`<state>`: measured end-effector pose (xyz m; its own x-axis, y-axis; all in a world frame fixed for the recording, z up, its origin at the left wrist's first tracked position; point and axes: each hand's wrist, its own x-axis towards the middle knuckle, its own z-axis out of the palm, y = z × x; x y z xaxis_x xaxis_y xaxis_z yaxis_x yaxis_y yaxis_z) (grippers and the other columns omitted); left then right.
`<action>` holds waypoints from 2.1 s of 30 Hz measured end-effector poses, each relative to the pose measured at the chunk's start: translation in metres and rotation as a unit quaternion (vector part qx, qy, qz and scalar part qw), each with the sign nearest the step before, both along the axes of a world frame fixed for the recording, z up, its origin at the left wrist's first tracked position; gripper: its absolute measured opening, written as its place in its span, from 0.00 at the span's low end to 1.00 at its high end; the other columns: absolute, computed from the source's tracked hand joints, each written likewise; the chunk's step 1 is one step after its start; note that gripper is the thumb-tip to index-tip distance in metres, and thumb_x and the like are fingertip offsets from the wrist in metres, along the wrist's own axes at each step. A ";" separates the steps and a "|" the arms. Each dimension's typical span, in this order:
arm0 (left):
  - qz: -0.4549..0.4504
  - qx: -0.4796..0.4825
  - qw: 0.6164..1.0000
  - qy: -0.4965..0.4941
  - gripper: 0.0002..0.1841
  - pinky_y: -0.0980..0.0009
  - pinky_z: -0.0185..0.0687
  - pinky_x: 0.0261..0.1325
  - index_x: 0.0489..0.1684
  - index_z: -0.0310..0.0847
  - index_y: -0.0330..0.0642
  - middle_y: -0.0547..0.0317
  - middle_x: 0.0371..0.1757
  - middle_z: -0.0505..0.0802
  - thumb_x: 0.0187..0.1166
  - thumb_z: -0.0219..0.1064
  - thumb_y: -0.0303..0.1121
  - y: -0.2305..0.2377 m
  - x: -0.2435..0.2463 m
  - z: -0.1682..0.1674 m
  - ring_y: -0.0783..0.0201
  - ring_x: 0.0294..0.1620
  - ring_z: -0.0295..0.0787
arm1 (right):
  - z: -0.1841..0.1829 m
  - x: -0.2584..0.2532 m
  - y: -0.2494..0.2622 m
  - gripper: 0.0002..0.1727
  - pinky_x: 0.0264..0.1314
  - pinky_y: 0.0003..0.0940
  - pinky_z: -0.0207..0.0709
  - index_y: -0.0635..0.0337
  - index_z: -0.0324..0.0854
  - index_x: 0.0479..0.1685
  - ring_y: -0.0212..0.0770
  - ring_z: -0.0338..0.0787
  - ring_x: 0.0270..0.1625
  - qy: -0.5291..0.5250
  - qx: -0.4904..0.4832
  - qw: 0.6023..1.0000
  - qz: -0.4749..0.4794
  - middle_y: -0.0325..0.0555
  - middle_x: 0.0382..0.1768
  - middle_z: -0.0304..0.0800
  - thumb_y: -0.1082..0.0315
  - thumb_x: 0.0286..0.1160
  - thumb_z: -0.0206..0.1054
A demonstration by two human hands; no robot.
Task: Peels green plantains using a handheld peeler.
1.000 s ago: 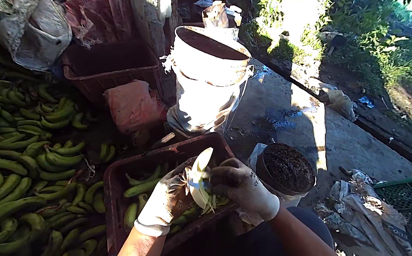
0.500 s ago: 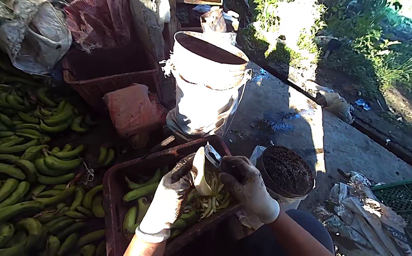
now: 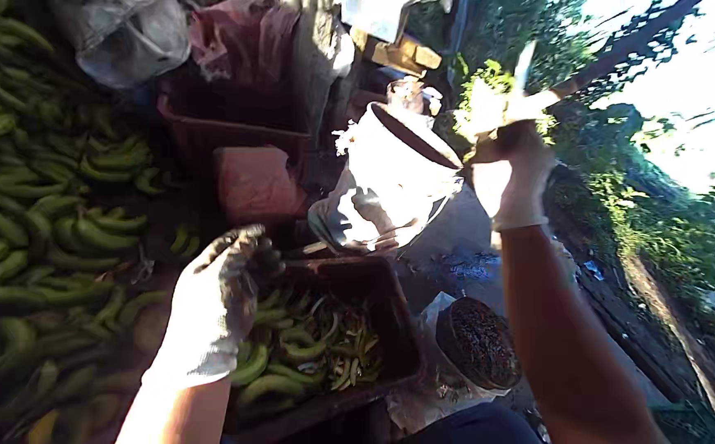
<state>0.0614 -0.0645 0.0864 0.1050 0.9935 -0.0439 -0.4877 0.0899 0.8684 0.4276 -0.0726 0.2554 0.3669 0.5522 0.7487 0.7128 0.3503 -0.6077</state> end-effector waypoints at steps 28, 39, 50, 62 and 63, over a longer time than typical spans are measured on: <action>-0.064 0.277 0.835 0.472 0.21 0.54 0.85 0.64 0.69 0.83 0.56 0.60 0.64 0.89 0.77 0.69 0.35 0.006 -0.001 -0.020 0.62 0.62 0.87 | -0.301 -0.131 -0.085 0.22 0.60 0.44 0.87 0.59 0.85 0.64 0.41 0.94 0.51 0.156 -0.616 0.760 0.140 0.49 0.51 0.94 0.56 0.78 0.72; -0.213 0.288 0.858 0.369 0.30 0.60 0.78 0.77 0.84 0.70 0.56 0.59 0.74 0.84 0.79 0.69 0.38 -0.079 0.106 -0.076 0.65 0.74 0.80 | -0.200 -0.069 -0.162 0.22 0.43 0.37 0.89 0.61 0.82 0.66 0.38 0.92 0.40 0.389 -0.376 0.812 0.220 0.48 0.45 0.93 0.54 0.91 0.55; -0.127 0.265 0.931 0.216 0.20 0.61 0.90 0.64 0.60 0.81 0.33 0.50 0.59 0.91 0.71 0.77 0.28 -0.054 0.106 -0.086 0.57 0.60 0.90 | -0.210 -0.085 -0.165 0.25 0.60 0.36 0.84 0.56 0.78 0.70 0.34 0.90 0.52 0.152 -0.442 0.880 0.083 0.44 0.54 0.90 0.48 0.85 0.61; -0.115 0.070 0.991 0.014 0.20 0.67 0.93 0.41 0.73 0.71 0.40 0.54 0.46 0.92 0.88 0.60 0.39 -0.044 0.095 -0.060 0.63 0.39 0.92 | -0.259 -0.092 -0.143 0.28 0.68 0.56 0.80 0.52 0.78 0.73 0.49 0.89 0.62 0.105 -0.584 0.800 0.091 0.51 0.59 0.89 0.44 0.83 0.60; -0.137 0.034 0.990 -0.024 0.19 0.66 0.92 0.40 0.73 0.72 0.43 0.53 0.45 0.92 0.92 0.52 0.43 -0.038 0.089 -0.058 0.63 0.38 0.92 | -0.253 -0.091 -0.143 0.30 0.72 0.55 0.79 0.50 0.77 0.77 0.47 0.87 0.67 0.098 -0.555 0.822 0.089 0.50 0.65 0.87 0.44 0.82 0.62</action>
